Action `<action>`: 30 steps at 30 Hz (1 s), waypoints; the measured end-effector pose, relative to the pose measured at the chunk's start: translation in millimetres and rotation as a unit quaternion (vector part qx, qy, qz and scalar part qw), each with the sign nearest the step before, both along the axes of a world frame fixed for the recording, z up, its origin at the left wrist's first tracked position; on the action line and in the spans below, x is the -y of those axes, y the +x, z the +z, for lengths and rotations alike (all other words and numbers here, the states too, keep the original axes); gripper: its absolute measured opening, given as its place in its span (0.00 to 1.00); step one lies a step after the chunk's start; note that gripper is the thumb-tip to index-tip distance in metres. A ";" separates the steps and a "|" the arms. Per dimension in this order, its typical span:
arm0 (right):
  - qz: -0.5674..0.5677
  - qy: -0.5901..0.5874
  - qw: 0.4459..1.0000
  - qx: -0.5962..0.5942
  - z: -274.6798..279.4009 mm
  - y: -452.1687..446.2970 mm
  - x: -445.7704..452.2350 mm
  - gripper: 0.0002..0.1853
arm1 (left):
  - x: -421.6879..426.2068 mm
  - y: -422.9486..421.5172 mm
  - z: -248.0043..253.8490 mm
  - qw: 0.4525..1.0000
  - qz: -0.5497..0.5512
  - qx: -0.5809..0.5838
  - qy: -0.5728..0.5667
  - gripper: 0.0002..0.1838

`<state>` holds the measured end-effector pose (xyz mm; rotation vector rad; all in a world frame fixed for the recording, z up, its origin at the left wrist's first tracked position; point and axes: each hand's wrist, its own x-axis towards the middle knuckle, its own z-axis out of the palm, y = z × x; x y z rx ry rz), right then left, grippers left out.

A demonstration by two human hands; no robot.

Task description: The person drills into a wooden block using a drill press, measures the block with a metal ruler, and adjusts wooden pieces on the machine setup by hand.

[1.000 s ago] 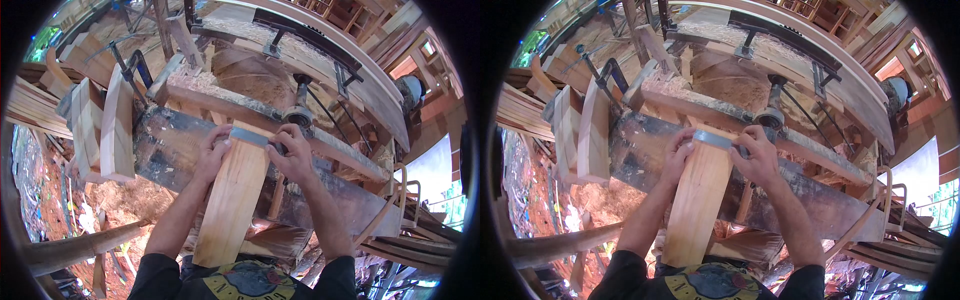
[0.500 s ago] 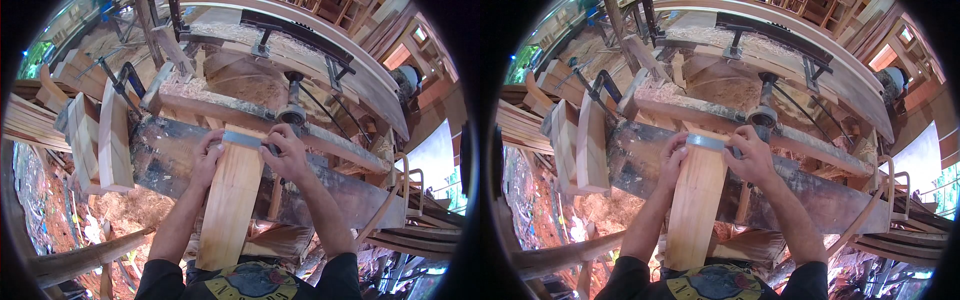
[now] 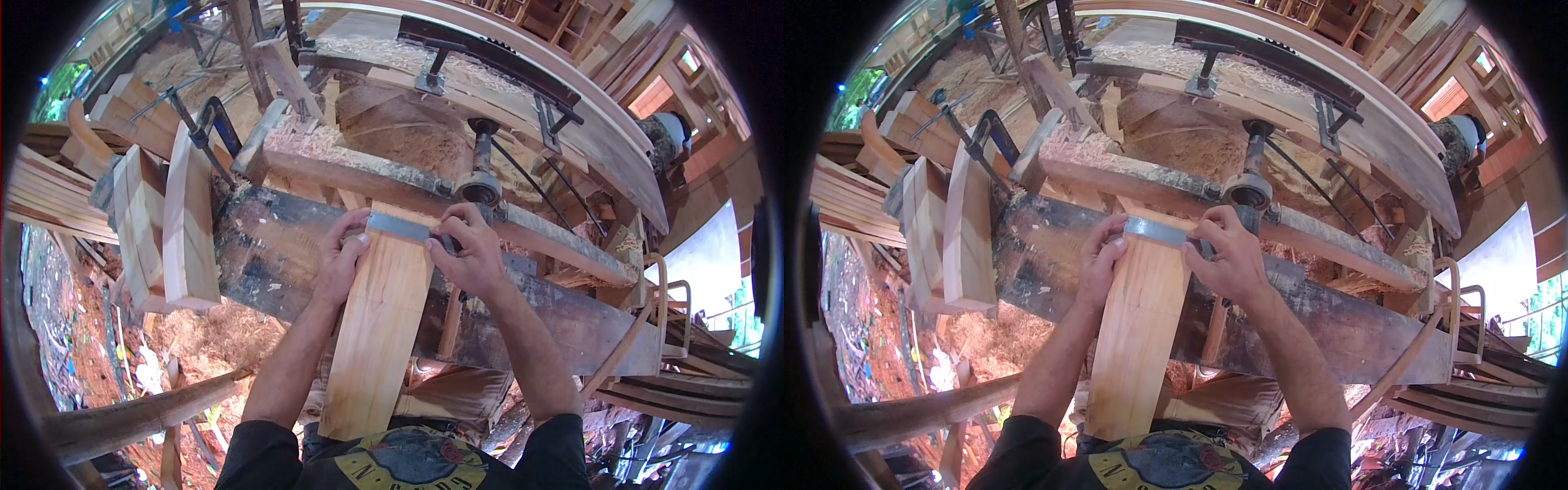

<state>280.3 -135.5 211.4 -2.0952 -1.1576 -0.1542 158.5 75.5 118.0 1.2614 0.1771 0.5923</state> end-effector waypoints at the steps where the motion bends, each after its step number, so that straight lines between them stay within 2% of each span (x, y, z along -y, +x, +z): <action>1: 0.000 0.002 1.000 0.004 -0.9 -0.6 0.6 0.11 | -0.2 1.0 -1.3 1.000 -0.001 0.005 -0.003 0.24; 4: 0.004 0.017 0.999 0.034 -8.5 -0.1 7.1 0.11 | -1.2 2.1 -2.5 1.000 -0.006 0.010 -0.007 0.24; 16: 0.008 -0.003 1.000 -0.025 -8.2 -9.5 17.6 0.12 | -3.1 3.3 -13.5 1.000 0.012 -0.010 0.002 0.23; 19: -0.003 -0.018 1.000 -0.019 -3.2 -11.1 21.9 0.12 | -2.8 2.3 -10.9 0.999 0.016 -0.025 0.014 0.24; 20: -0.036 0.016 0.998 -0.053 1.2 -14.2 25.6 0.12 | -3.3 2.6 -8.4 0.999 0.018 -0.029 0.026 0.24; 22: -0.102 0.085 0.984 -0.120 8.2 -27.7 40.4 0.12 | -4.3 4.9 -14.8 0.999 0.019 -0.026 0.018 0.24; 25: -0.164 0.185 0.958 -0.144 5.8 -37.7 85.2 0.14 | -3.4 7.0 -21.6 0.999 0.022 -0.028 0.000 0.23; 28: -0.219 0.292 0.896 -0.252 -8.1 -47.8 144.1 0.21 | -2.6 6.8 -17.3 0.999 0.001 -0.027 -0.028 0.21; 30: -0.291 0.289 0.849 -0.334 -11.6 -58.9 178.8 0.20 | -3.4 6.6 -15.2 0.999 -0.005 -0.030 -0.023 0.20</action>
